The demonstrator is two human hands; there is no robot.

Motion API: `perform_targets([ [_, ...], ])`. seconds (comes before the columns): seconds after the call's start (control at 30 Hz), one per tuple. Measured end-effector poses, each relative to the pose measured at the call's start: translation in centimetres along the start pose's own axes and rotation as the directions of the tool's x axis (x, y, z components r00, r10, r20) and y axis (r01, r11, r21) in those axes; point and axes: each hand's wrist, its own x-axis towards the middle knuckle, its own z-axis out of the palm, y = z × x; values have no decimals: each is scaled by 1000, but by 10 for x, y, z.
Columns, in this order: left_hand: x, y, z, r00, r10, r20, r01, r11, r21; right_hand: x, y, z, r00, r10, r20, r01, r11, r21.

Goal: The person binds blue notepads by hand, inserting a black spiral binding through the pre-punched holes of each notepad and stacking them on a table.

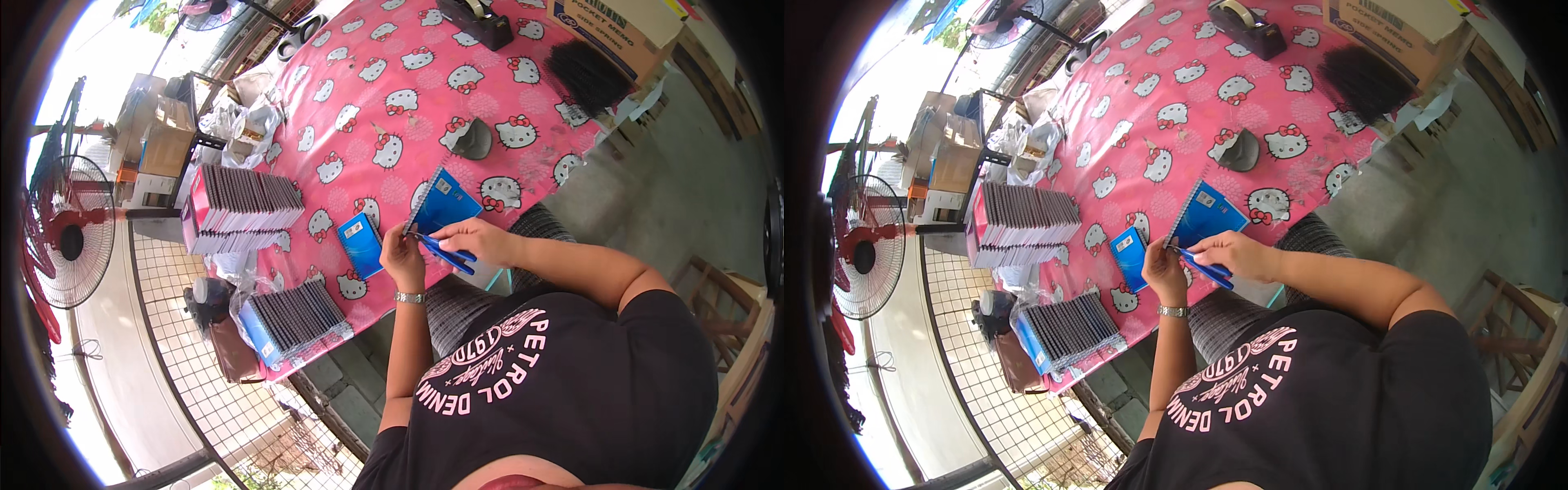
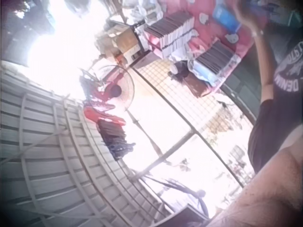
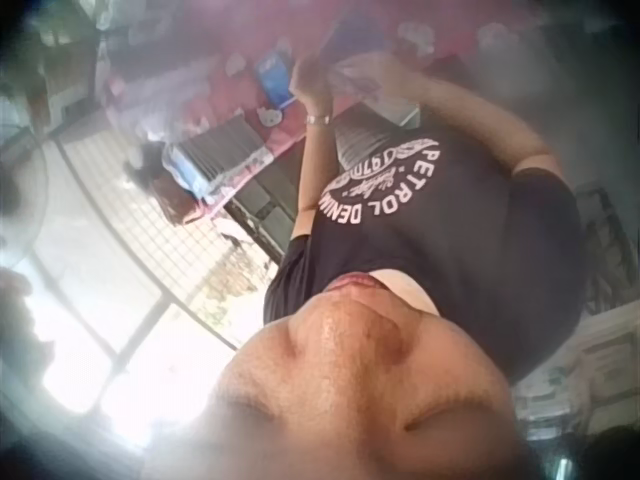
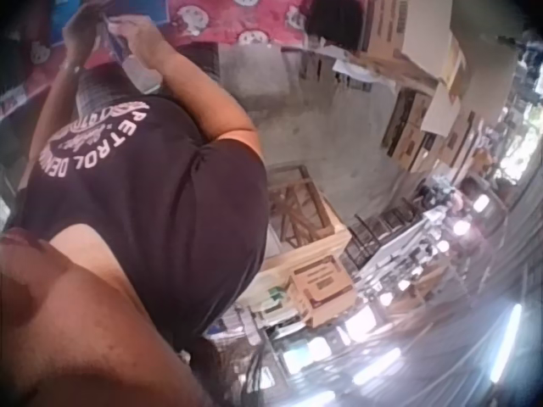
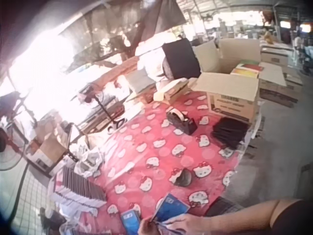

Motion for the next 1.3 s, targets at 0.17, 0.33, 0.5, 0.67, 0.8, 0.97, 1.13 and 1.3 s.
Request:
perform_targets([
  [0.17,31,38,-27,971,239,-1,-227,924,309,-14,19,-39,994,7,-112,-23,989,-144],
  [0.33,76,58,-68,990,-2,144,-117,567,815,-37,71,-107,925,122,-360,-329,732,-597],
  [0.5,77,5,-61,998,13,60,-57,589,806,11,96,-184,764,-121,-633,-359,736,-574],
  [0.67,29,47,36,832,216,510,-504,678,535,23,142,-276,676,-123,-726,-695,219,-685],
  [0.8,-5,42,51,756,86,649,-606,467,644,42,130,-276,767,-89,-635,-628,93,-772],
  [0.97,19,56,27,724,20,690,-522,669,529,31,83,-232,752,-222,-621,-379,625,-682],
  [1.13,36,73,18,771,123,625,-566,584,583,17,42,-131,961,-130,-245,29,927,-375],
  [1.3,25,55,30,822,150,550,-532,549,644,16,42,-73,944,-229,-237,117,906,-406],
])
